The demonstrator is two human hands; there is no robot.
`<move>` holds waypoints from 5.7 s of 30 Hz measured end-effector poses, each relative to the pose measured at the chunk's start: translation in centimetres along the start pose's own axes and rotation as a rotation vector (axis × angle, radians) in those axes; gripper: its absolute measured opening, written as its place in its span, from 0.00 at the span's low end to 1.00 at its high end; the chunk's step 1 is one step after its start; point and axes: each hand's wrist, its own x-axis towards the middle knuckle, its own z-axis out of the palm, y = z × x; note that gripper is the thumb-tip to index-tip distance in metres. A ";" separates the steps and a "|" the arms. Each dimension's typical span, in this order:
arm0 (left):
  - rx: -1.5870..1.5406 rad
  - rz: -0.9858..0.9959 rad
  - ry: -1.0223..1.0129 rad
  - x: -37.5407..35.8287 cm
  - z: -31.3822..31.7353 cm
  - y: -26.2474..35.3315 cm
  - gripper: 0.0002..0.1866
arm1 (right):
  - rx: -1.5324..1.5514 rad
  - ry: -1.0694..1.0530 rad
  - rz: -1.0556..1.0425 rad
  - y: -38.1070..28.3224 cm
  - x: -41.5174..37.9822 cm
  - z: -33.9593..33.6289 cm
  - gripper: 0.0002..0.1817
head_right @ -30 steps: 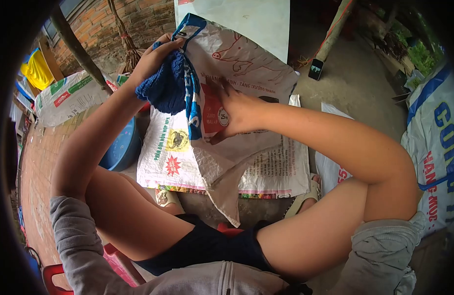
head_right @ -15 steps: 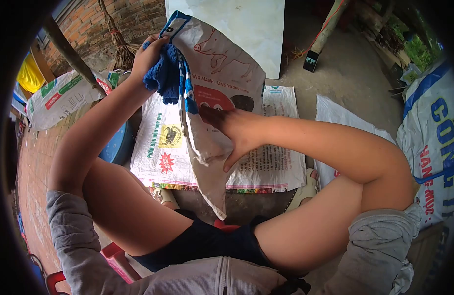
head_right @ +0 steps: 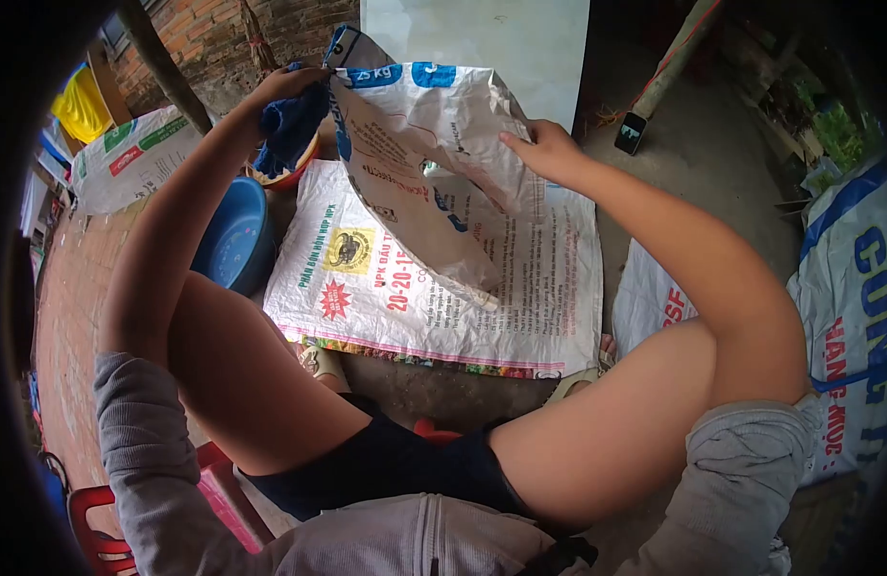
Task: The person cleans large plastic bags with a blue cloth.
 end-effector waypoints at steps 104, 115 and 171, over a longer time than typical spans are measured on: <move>0.693 0.941 -0.116 -5.8 11.6 10.8 0.24 | -0.813 -0.455 -0.079 -12.0 -1.5 -10.1 0.22; 0.778 1.043 -0.109 -3.5 10.8 8.1 0.16 | -0.707 -0.231 -0.054 -10.8 5.7 -11.1 0.24; 0.793 0.111 -0.011 4.3 29.3 -34.2 0.33 | -0.352 0.097 0.502 23.5 6.2 27.3 0.31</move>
